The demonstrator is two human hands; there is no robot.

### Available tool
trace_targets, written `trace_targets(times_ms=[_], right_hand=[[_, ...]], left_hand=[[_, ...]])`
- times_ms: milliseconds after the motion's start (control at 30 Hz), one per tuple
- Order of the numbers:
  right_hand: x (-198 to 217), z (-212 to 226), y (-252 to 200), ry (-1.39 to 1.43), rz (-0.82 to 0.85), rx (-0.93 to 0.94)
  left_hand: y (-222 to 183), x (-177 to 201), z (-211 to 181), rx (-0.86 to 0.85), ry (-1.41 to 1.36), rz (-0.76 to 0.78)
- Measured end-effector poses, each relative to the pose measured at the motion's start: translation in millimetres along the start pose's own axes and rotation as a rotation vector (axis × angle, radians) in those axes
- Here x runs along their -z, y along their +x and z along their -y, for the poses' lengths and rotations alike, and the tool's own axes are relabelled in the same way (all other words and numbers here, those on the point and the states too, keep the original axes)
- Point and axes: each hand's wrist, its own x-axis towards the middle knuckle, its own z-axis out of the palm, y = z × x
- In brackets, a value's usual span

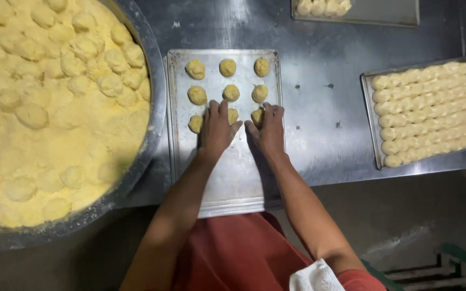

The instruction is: The baker rolls dough into small balls, coats them in a yellow cornmeal-like powder, and arranges them in rows on baking trays.

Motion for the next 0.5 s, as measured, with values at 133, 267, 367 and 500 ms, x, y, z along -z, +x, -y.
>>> trace_targets(times_ms=[133,267,367,500], right_hand=[[-8.2,-29.8,-8.8,0.018,0.001,0.201],[-9.8,-39.7,-12.3,-0.008,-0.001,0.036],[9.3,-21.6,-4.1,0.016,-0.040,0.018],[8.9,-32.8,22.9,-0.002,-0.136,0.081]], left_hand=[[-6.7,-21.6,17.9,-0.052,0.023,0.033],[-11.2,-20.2,10.0,0.002,0.041,0.006],[-23.4,0.9,-6.0,-0.015,-0.037,-0.064],[-72.5,50.0,-22.8,0.028,-0.137,-0.176]])
